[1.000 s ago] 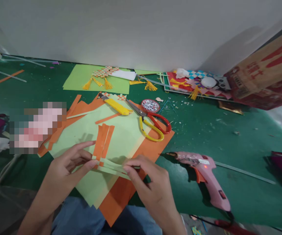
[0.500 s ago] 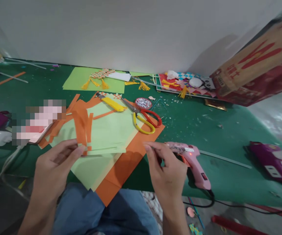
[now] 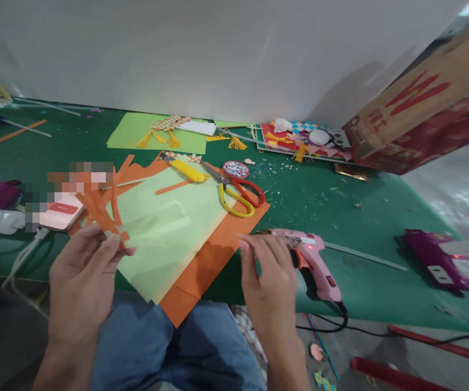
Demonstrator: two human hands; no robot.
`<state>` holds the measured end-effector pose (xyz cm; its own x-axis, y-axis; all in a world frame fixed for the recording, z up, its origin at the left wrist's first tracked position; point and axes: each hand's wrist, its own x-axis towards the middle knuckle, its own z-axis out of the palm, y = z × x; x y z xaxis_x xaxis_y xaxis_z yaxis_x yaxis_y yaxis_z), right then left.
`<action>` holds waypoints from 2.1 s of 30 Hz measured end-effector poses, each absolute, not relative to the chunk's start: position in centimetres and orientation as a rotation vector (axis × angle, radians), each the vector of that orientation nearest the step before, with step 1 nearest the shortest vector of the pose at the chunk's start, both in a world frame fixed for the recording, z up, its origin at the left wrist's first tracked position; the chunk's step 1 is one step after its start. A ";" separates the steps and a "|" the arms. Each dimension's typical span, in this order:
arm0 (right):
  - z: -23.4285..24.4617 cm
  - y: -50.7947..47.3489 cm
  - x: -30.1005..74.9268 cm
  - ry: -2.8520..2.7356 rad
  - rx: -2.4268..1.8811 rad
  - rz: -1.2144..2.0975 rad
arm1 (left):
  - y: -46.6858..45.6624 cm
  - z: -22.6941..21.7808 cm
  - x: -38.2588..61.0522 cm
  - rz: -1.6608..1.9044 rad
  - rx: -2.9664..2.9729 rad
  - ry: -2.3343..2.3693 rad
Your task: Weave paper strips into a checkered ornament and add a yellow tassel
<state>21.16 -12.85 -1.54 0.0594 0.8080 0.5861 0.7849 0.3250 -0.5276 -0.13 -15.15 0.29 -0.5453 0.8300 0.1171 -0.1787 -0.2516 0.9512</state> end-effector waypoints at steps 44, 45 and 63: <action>0.9 -14.5 14.9 -1.855 -1.097 -0.018 | -16.4 0.4 1.3 1.224 1.568 1.468; 0.7 -14.4 14.8 -1.844 -1.111 0.005 | -16.5 0.4 1.3 1.218 1.588 1.462; 0.9 -14.1 15.9 -1.799 -1.046 0.058 | -16.8 0.6 1.7 1.066 1.632 1.354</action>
